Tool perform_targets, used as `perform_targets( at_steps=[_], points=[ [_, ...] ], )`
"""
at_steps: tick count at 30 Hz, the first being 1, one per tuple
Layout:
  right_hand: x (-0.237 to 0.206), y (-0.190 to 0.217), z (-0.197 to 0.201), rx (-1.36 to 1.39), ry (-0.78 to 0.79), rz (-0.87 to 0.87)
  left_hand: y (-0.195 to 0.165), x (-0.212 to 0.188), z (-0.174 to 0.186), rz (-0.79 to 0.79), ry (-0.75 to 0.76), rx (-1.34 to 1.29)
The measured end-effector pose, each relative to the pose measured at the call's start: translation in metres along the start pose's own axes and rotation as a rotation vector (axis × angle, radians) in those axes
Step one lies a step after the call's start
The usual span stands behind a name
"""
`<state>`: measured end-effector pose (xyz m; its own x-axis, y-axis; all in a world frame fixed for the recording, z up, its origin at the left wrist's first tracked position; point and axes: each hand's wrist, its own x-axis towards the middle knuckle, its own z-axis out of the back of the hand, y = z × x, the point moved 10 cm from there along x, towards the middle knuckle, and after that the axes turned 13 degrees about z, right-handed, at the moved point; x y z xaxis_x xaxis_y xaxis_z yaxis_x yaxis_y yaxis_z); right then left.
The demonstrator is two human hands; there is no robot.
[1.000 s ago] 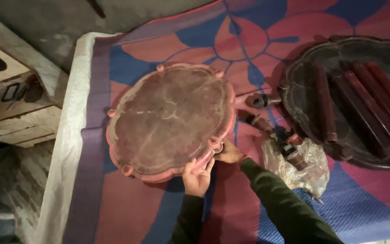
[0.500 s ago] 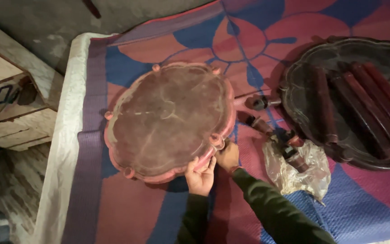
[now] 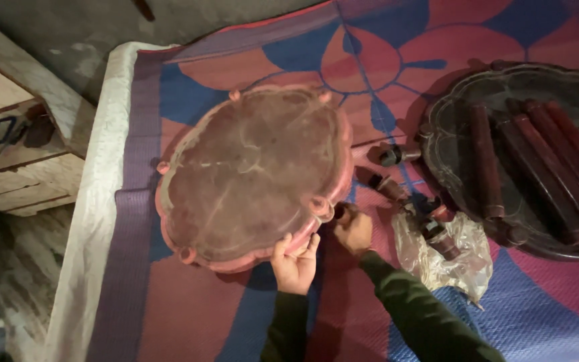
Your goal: The person fits small wooden cylindrical feet into holes on the underside of a scalloped pink wooden tray, picking up each part, aligning it, and pressing it into place by hand. Near the end they flip the tray over to show its top surface with the fitted sockets.
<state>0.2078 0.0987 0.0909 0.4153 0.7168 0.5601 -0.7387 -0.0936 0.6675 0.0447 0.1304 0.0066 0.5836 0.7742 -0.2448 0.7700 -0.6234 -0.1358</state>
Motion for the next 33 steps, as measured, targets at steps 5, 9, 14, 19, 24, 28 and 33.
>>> perform_targets(
  at_steps=[5,9,14,19,24,28,33],
  points=[
    [-0.026,-0.013,0.012,0.15,-0.021,-0.136,-0.011,0.003,-0.007,-0.014,0.081,-0.034],
    [-0.055,-0.049,0.023,0.343,-0.086,-0.371,0.006,0.013,0.0,0.029,0.07,-0.041],
    [-0.075,-0.069,0.033,0.663,-0.164,-0.388,0.024,0.006,0.042,0.04,-0.221,-0.11],
    [-0.07,-0.059,0.033,0.766,-0.097,-0.295,0.048,-0.024,0.074,0.103,-0.36,-0.077],
    [-0.051,-0.024,0.022,0.896,0.079,-0.239,0.073,-0.037,0.074,0.267,-0.318,0.089],
    [-0.049,-0.012,0.017,0.943,0.169,-0.239,0.066,-0.032,0.043,0.233,-0.108,0.251],
    [-0.058,-0.011,0.011,1.241,0.247,-0.198,0.053,-0.033,-0.002,0.118,0.13,0.479]
  ],
)
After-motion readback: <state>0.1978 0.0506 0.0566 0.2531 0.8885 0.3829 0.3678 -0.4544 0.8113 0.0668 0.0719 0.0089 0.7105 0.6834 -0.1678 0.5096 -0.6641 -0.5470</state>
